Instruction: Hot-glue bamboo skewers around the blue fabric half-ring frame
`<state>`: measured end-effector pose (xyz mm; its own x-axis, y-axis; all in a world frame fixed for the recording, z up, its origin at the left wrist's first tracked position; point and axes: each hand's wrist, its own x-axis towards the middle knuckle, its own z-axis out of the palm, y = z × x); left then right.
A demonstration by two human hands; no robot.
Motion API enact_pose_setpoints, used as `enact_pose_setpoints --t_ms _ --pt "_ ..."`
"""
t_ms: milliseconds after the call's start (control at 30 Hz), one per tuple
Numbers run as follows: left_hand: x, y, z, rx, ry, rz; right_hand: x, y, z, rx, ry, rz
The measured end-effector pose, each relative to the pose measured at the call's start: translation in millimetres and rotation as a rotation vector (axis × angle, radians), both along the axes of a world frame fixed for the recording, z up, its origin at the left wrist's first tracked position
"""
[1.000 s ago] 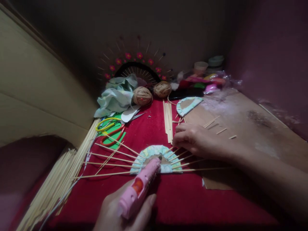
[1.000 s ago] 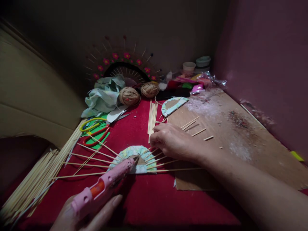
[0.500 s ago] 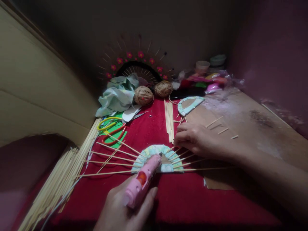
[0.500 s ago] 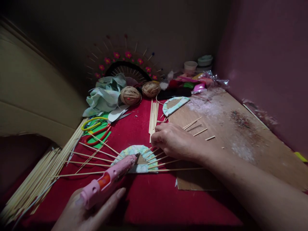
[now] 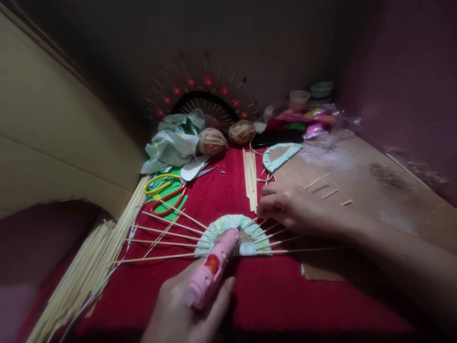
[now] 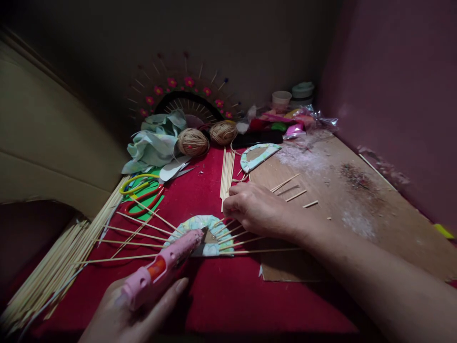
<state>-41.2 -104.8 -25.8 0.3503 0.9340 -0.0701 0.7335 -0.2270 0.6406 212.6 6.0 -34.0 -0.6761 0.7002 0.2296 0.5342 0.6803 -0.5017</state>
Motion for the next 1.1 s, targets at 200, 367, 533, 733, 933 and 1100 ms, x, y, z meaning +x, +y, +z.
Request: enact_pose_setpoints --t_ms 200,367,533,733,933,1100 --pt "-9.4 -3.1 -1.0 0.003 0.062 -0.038 -0.4 -0.4 -0.6 0.001 0.008 -0.002" --pt "-4.9 -4.2 -0.4 -0.008 -0.01 0.032 -0.8 -1.0 -1.3 0.011 0.028 0.023" --pt "4.3 -3.9 1.7 -0.002 -0.078 0.06 0.6 0.1 0.9 0.029 0.012 0.022" --pt "0.0 -7.6 -1.8 0.039 -0.06 0.146 0.2 0.6 -1.0 0.04 0.033 0.048" --pt "2.5 -6.1 -2.8 -0.002 -0.112 0.133 -2.1 0.8 -2.4 0.015 0.023 0.05" --pt "0.1 -8.5 -3.3 -0.075 -0.157 0.133 -4.2 0.4 -4.0 -0.002 0.02 0.035"
